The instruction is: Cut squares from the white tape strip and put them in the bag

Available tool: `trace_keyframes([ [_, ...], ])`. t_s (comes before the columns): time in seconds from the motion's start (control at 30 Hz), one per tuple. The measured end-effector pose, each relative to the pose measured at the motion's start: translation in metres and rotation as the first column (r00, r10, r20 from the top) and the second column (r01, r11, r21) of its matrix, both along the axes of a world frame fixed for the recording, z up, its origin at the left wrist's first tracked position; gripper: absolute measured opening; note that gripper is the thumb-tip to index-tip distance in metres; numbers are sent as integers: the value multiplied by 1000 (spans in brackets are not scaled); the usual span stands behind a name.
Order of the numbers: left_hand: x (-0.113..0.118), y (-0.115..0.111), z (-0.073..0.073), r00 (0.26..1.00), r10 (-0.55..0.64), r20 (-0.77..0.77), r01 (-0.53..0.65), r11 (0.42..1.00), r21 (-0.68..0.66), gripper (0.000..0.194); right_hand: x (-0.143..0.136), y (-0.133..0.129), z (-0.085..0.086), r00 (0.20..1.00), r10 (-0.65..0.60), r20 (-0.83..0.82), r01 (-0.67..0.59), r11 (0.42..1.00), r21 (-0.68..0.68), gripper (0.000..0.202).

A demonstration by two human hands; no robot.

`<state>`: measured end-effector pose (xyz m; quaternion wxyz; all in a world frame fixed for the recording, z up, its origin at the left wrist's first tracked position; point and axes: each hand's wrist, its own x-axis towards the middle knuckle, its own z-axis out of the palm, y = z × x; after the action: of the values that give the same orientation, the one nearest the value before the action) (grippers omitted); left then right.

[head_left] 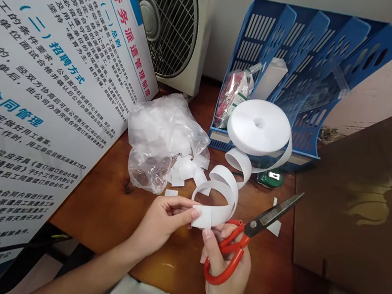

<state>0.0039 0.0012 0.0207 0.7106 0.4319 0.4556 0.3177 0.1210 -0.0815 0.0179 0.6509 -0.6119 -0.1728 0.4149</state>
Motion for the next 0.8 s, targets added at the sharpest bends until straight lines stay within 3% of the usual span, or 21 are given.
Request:
trace_keyframes([
  [0.23,-1,0,4,999,5,-41,-4,1000,30,20,2,0,-3,999,21,31,-21,1000,18,35],
  [0.47,1,-6,5,993,81,-89,-66,984,165,15,-2,1,1,999,-33,30,34,999,-28,36],
  [0.8,-7,-1,6,996,35,-77,-29,997,75,21,-1,0,0,994,26,108,-23,999,-28,39],
])
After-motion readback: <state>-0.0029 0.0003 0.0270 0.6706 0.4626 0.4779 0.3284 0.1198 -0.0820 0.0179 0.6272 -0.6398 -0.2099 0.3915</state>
